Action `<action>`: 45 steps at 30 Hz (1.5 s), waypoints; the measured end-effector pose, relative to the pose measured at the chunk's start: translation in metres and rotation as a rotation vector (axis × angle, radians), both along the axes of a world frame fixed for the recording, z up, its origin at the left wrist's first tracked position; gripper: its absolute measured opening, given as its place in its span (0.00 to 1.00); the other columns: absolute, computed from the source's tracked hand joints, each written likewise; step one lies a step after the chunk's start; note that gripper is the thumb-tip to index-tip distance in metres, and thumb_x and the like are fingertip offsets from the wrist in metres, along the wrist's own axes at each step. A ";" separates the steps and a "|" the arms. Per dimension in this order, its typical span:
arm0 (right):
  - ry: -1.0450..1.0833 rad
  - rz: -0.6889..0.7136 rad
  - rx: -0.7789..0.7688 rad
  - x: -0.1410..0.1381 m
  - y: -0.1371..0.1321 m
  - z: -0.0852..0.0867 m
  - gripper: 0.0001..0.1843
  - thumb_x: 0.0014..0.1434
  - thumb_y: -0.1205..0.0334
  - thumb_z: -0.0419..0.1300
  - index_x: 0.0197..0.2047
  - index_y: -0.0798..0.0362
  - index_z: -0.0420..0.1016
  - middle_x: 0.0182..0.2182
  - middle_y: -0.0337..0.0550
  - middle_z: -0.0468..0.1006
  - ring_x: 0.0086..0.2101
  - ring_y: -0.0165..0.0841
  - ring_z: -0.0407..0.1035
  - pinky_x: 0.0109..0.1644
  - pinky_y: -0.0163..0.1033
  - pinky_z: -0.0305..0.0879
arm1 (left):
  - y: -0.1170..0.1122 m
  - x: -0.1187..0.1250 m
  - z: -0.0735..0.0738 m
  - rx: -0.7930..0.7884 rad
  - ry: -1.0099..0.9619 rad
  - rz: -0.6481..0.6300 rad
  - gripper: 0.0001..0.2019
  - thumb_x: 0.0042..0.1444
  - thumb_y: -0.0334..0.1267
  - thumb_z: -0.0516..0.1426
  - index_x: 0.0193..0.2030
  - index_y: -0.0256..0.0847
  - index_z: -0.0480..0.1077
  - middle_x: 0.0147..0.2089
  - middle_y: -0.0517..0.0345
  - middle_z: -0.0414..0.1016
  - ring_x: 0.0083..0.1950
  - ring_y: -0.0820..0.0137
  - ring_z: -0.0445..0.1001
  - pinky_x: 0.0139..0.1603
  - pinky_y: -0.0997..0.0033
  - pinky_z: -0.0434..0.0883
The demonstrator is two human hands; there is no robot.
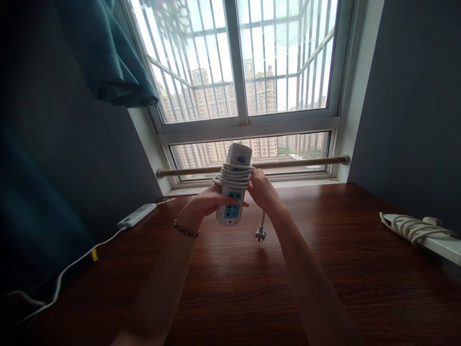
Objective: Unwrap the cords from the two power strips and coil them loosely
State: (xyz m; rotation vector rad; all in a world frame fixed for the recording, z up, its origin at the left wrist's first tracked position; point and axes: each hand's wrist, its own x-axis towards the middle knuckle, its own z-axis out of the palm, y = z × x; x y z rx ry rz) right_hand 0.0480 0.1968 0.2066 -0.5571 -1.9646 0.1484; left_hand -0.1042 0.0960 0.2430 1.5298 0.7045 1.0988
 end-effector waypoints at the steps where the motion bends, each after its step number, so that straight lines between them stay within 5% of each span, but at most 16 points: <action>1: 0.045 0.007 0.007 0.001 0.001 0.000 0.10 0.56 0.69 0.52 0.42 0.60 0.66 0.38 0.50 0.67 0.38 0.37 0.63 0.40 0.38 0.59 | -0.002 0.001 0.000 -0.011 0.025 -0.033 0.24 0.40 0.28 0.65 0.47 0.36 0.68 0.44 0.49 0.74 0.42 0.61 0.74 0.46 0.52 0.73; 5: 0.144 -0.008 0.033 0.011 0.004 0.005 0.16 0.51 0.69 0.56 0.46 0.58 0.65 0.40 0.47 0.67 0.38 0.36 0.63 0.38 0.38 0.59 | -0.004 0.005 -0.002 -0.083 -0.007 0.004 0.20 0.42 0.29 0.64 0.44 0.34 0.70 0.38 0.51 0.76 0.38 0.62 0.75 0.45 0.52 0.73; 13: 0.004 -0.013 0.003 0.021 -0.014 0.017 0.19 0.46 0.69 0.59 0.43 0.58 0.64 0.36 0.45 0.62 0.29 0.30 0.57 0.29 0.34 0.56 | 0.005 0.003 -0.001 -0.105 -0.053 0.060 0.19 0.35 0.27 0.64 0.39 0.30 0.72 0.35 0.45 0.78 0.37 0.59 0.76 0.46 0.57 0.71; 18: -0.162 0.053 -0.083 0.026 -0.021 0.018 0.41 0.43 0.63 0.68 0.59 0.55 0.56 0.44 0.48 0.59 0.32 0.31 0.59 0.32 0.35 0.62 | 0.001 0.005 0.002 -0.066 -0.132 0.174 0.22 0.35 0.28 0.63 0.42 0.34 0.71 0.36 0.52 0.78 0.36 0.63 0.76 0.42 0.63 0.70; 22: -0.201 -0.037 -0.061 0.024 -0.024 0.017 0.50 0.43 0.59 0.69 0.64 0.57 0.48 0.46 0.51 0.58 0.37 0.37 0.61 0.38 0.40 0.65 | 0.001 0.010 0.000 -0.088 -0.173 0.250 0.18 0.38 0.33 0.61 0.40 0.32 0.72 0.31 0.53 0.77 0.32 0.66 0.74 0.34 0.68 0.69; 25: -0.172 -0.079 -0.003 0.022 -0.026 0.017 0.50 0.44 0.55 0.67 0.66 0.58 0.47 0.47 0.51 0.59 0.36 0.37 0.62 0.38 0.42 0.65 | 0.001 0.010 0.000 -0.102 -0.185 0.245 0.16 0.41 0.36 0.60 0.39 0.31 0.72 0.28 0.53 0.76 0.29 0.67 0.74 0.32 0.69 0.69; 31: -0.137 0.096 -0.016 0.022 -0.028 0.018 0.44 0.49 0.58 0.61 0.66 0.58 0.48 0.47 0.51 0.59 0.33 0.33 0.61 0.34 0.37 0.63 | -0.002 0.001 0.002 -0.133 -0.152 0.257 0.17 0.42 0.35 0.60 0.42 0.34 0.70 0.33 0.54 0.77 0.31 0.68 0.74 0.36 0.67 0.70; 37: -0.237 -0.060 -0.042 0.020 -0.029 0.018 0.44 0.43 0.57 0.65 0.61 0.57 0.53 0.45 0.49 0.59 0.30 0.32 0.61 0.31 0.37 0.62 | 0.004 0.002 -0.004 -0.038 -0.099 0.247 0.17 0.43 0.34 0.60 0.42 0.35 0.69 0.32 0.55 0.77 0.31 0.68 0.75 0.34 0.69 0.70; 45: -0.092 -0.286 0.218 0.017 -0.023 0.016 0.32 0.52 0.60 0.62 0.59 0.57 0.60 0.42 0.45 0.64 0.31 0.32 0.63 0.27 0.36 0.56 | 0.004 0.007 -0.004 -0.120 -0.038 0.321 0.15 0.47 0.39 0.61 0.41 0.34 0.68 0.33 0.53 0.76 0.30 0.68 0.75 0.31 0.69 0.73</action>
